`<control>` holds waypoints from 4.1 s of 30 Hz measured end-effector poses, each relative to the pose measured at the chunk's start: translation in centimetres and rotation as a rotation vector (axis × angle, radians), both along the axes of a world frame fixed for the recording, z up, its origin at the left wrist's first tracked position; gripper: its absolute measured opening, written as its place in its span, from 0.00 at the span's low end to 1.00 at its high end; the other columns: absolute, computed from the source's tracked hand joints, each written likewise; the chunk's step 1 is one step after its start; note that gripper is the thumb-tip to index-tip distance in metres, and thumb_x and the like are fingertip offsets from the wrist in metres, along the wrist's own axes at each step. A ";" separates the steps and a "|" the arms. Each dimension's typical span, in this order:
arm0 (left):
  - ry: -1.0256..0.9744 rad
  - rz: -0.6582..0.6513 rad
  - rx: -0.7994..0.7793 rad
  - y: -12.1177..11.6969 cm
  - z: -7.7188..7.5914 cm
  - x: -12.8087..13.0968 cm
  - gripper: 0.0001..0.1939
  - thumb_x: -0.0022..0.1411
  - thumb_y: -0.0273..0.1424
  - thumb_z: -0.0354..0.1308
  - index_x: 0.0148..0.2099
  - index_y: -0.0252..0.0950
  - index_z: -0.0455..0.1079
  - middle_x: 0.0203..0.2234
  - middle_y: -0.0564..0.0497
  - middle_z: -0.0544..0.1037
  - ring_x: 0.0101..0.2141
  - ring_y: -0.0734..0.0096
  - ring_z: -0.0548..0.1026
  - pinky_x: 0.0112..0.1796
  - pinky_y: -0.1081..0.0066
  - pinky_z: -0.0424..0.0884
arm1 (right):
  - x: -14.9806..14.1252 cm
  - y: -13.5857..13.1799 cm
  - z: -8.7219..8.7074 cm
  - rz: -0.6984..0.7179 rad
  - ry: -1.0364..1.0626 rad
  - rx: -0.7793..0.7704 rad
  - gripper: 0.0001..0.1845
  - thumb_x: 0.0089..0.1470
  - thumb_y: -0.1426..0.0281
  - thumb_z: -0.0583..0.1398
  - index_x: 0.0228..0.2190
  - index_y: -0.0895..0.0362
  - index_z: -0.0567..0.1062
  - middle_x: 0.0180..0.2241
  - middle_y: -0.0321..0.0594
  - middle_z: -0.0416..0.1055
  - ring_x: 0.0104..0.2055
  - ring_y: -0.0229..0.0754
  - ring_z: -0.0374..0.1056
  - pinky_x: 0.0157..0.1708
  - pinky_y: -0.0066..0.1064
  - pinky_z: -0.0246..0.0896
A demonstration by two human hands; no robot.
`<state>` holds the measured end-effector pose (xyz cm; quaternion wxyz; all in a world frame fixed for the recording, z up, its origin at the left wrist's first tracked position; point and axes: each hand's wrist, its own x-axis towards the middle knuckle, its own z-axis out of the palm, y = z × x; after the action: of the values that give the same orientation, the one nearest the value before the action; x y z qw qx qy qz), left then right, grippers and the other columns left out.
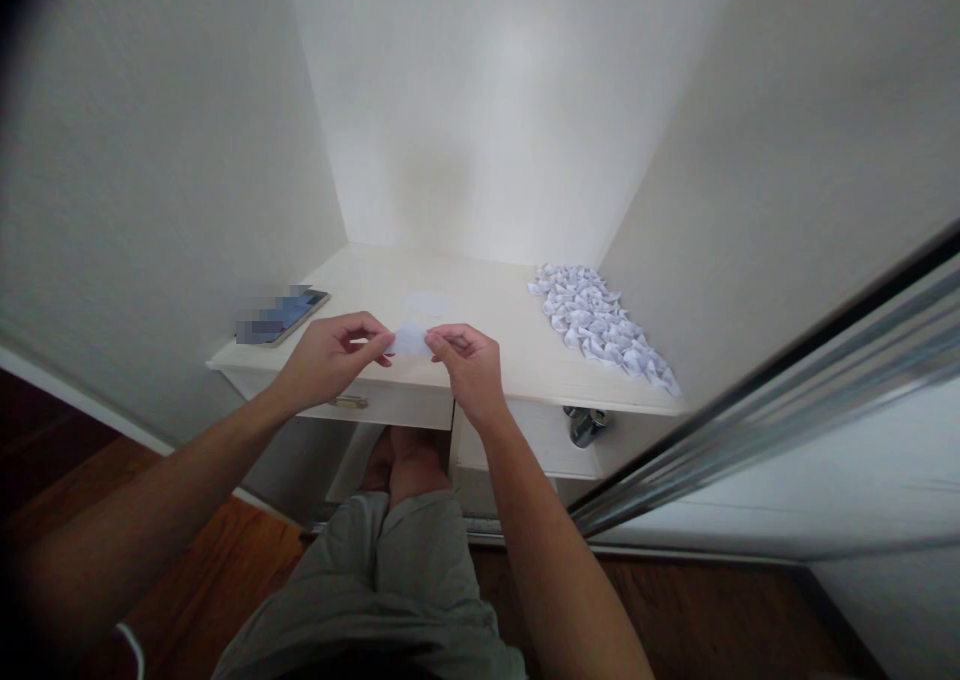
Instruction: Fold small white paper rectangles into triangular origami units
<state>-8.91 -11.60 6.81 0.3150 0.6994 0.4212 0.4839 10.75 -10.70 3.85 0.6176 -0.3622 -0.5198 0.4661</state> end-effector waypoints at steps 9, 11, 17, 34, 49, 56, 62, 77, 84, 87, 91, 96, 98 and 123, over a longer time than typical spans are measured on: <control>0.097 -0.050 0.068 0.3 -1.0 -0.8 0.11 0.63 0.38 0.64 0.36 0.34 0.79 0.29 0.48 0.83 0.29 0.70 0.81 0.32 0.73 0.78 | 0.7 0.0 0.3 0.018 -0.129 0.029 0.13 0.43 0.64 0.73 0.33 0.53 0.81 0.26 0.35 0.80 0.30 0.41 0.73 0.38 0.36 0.68; 0.021 -0.046 0.039 0.3 -1.1 -0.7 0.11 0.60 0.38 0.67 0.37 0.34 0.79 0.28 0.48 0.83 0.28 0.69 0.81 0.32 0.72 0.79 | 0.7 0.0 0.3 0.026 -0.124 0.022 0.12 0.43 0.65 0.73 0.32 0.53 0.80 0.24 0.34 0.78 0.27 0.39 0.71 0.35 0.35 0.66; -0.012 -0.046 0.132 -0.3 -0.9 -1.0 0.11 0.60 0.38 0.69 0.35 0.34 0.77 0.26 0.49 0.82 0.25 0.70 0.80 0.28 0.73 0.77 | -0.1 -0.1 -0.2 0.078 0.045 -0.101 0.15 0.37 0.66 0.75 0.26 0.54 0.77 0.24 0.32 0.75 0.26 0.36 0.67 0.33 0.32 0.62; 0.298 -0.048 0.464 -0.6 -1.5 -3.3 0.08 0.64 0.34 0.63 0.41 0.40 0.83 0.35 0.46 0.87 0.36 0.65 0.84 0.40 0.70 0.79 | -0.9 -1.4 0.7 0.162 0.071 -0.189 0.17 0.34 0.63 0.76 0.26 0.55 0.78 0.23 0.31 0.74 0.26 0.34 0.64 0.29 0.28 0.59; 0.154 0.041 0.705 -3.3 0.5 -3.0 0.07 0.63 0.28 0.64 0.39 0.43 0.84 0.32 0.50 0.87 0.34 0.65 0.85 0.36 0.69 0.82 | 1.9 -4.6 2.9 0.155 -0.280 0.311 0.10 0.54 0.67 0.70 0.41 0.47 0.86 0.37 0.38 0.83 0.37 0.42 0.76 0.41 0.37 0.74; 0.261 0.053 0.708 -4.5 1.5 -2.9 0.06 0.64 0.36 0.66 0.40 0.45 0.83 0.34 0.50 0.87 0.34 0.66 0.85 0.34 0.71 0.82 | 1.6 -5.9 4.0 -0.018 -0.471 0.610 0.14 0.56 0.74 0.68 0.41 0.43 0.86 0.39 0.37 0.84 0.38 0.44 0.79 0.39 0.38 0.77; 0.223 0.004 0.791 -4.6 2.2 -2.3 0.05 0.64 0.34 0.67 0.42 0.45 0.83 0.36 0.50 0.87 0.34 0.68 0.85 0.34 0.74 0.81 | 1.5 -6.1 4.3 -0.076 -0.454 0.709 0.17 0.56 0.76 0.69 0.42 0.41 0.86 0.40 0.37 0.84 0.39 0.43 0.79 0.38 0.35 0.76; 0.137 0.001 0.675 -2.0 1.9 -0.3 0.05 0.64 0.36 0.68 0.37 0.44 0.84 0.33 0.49 0.85 0.32 0.70 0.81 0.34 0.72 0.76 | 0.9 -3.5 3.9 0.011 -0.234 0.446 0.03 0.55 0.67 0.70 0.32 0.45 0.86 0.37 0.38 0.83 0.40 0.45 0.76 0.43 0.40 0.73; -0.259 -0.056 0.320 0.8 2.7 1.4 0.07 0.58 0.36 0.70 0.35 0.38 0.84 0.33 0.48 0.84 0.32 0.68 0.81 0.34 0.67 0.81 | 0.0 0.4 4.1 0.035 -0.027 0.209 0.07 0.52 0.61 0.71 0.30 0.51 0.84 0.30 0.37 0.81 0.32 0.40 0.71 0.38 0.37 0.68; -0.414 -0.067 0.137 3.2 2.3 2.0 0.11 0.53 0.37 0.74 0.35 0.35 0.82 0.34 0.48 0.83 0.33 0.67 0.81 0.36 0.63 0.84 | -0.1 2.8 4.3 0.009 -0.018 0.152 0.10 0.50 0.60 0.72 0.29 0.53 0.82 0.28 0.38 0.81 0.32 0.40 0.72 0.38 0.36 0.68; -0.522 -0.033 -0.015 7.3 1.2 2.5 0.17 0.49 0.39 0.76 0.36 0.32 0.80 0.31 0.48 0.83 0.32 0.68 0.81 0.37 0.62 0.84 | -0.1 6.5 4.1 -0.001 -0.001 0.110 0.13 0.47 0.60 0.72 0.28 0.55 0.80 0.27 0.38 0.80 0.33 0.41 0.76 0.37 0.34 0.68; -0.584 -0.039 -0.096 13.5 0.1 3.2 0.20 0.46 0.39 0.77 0.35 0.31 0.78 0.28 0.48 0.82 0.30 0.68 0.81 0.33 0.66 0.82 | 0.0 12.9 2.5 -0.037 0.029 0.048 0.15 0.44 0.60 0.73 0.28 0.56 0.78 0.26 0.37 0.79 0.31 0.41 0.78 0.34 0.31 0.67; -0.596 -0.030 -0.138 16.3 -0.5 3.4 0.22 0.43 0.40 0.78 0.34 0.30 0.77 0.27 0.48 0.82 0.29 0.67 0.81 0.32 0.66 0.82 | -0.1 15.9 1.7 -0.046 0.063 -0.010 0.15 0.43 0.61 0.74 0.27 0.56 0.78 0.24 0.36 0.78 0.31 0.40 0.78 0.33 0.30 0.67; -0.775 0.138 -0.124 23.0 -6.5 5.3 0.29 0.39 0.38 0.79 0.38 0.36 0.67 0.21 0.57 0.78 0.25 0.66 0.82 0.33 0.64 0.82 | -0.5 22.5 -4.1 -0.092 0.103 -0.054 0.19 0.43 0.66 0.72 0.34 0.53 0.70 0.24 0.33 0.79 0.31 0.43 0.78 0.40 0.38 0.72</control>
<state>-3.61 11.36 0.29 0.4591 0.4144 0.3457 0.7056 10.25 11.76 -0.24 0.6543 -0.3778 -0.4574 0.4691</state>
